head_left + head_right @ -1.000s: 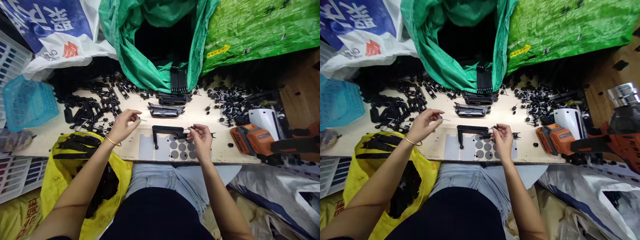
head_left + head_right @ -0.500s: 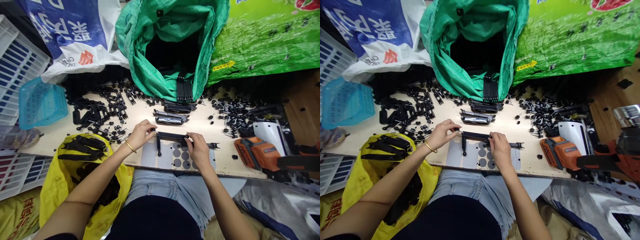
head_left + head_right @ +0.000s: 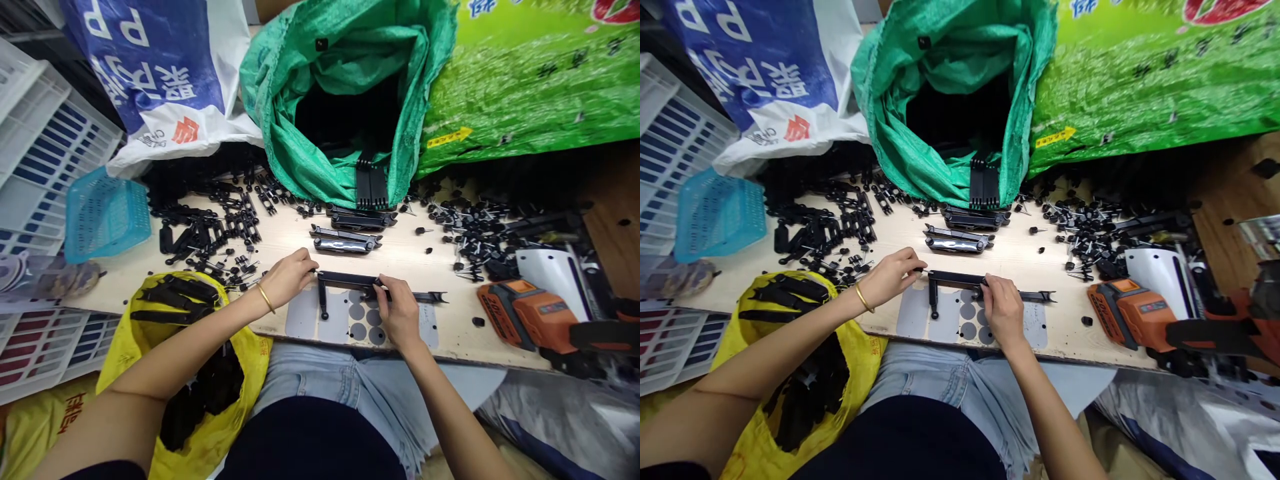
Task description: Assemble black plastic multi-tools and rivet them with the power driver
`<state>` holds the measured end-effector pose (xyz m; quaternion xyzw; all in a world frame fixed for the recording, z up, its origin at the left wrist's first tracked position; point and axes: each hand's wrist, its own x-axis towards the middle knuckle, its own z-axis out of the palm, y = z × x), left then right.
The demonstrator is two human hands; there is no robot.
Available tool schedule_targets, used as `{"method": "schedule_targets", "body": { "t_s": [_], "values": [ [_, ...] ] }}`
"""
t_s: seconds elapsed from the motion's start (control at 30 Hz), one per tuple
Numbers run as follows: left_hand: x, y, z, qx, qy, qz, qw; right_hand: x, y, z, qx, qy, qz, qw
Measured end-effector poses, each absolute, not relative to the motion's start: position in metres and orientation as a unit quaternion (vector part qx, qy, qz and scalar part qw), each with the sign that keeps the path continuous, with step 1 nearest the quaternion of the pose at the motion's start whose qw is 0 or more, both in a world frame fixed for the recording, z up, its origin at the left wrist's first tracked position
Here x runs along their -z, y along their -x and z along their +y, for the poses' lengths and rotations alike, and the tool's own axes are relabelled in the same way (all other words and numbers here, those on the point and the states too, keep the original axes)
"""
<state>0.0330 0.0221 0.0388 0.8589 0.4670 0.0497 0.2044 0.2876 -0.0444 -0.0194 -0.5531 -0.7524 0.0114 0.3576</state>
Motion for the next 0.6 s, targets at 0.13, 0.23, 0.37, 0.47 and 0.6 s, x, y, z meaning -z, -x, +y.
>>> {"method": "schedule_targets", "body": {
  "t_s": [0.13,0.23,0.37,0.47,0.6],
  "values": [
    [-0.047,-0.043,0.019,0.04,-0.861,0.474,0.179,0.024,-0.29,-0.044,-0.008,0.549,-0.751,0.368],
    [-0.057,-0.057,0.014,0.101,-0.872,0.459,0.137,0.027,-0.29,-0.044,-0.009,0.541,-0.757,0.365],
    [-0.057,-0.067,0.015,0.099,-0.905,0.394,0.126,0.033,-0.296,-0.048,-0.006,0.526,-0.779,0.342],
    [-0.04,-0.06,0.019,0.005,-0.902,0.396,0.173,0.037,-0.307,-0.054,-0.014,0.522,-0.793,0.313],
    [-0.012,-0.047,0.015,-0.09,-0.909,0.373,0.161,0.041,-0.315,-0.059,-0.001,0.511,-0.822,0.253]
  ]
}}
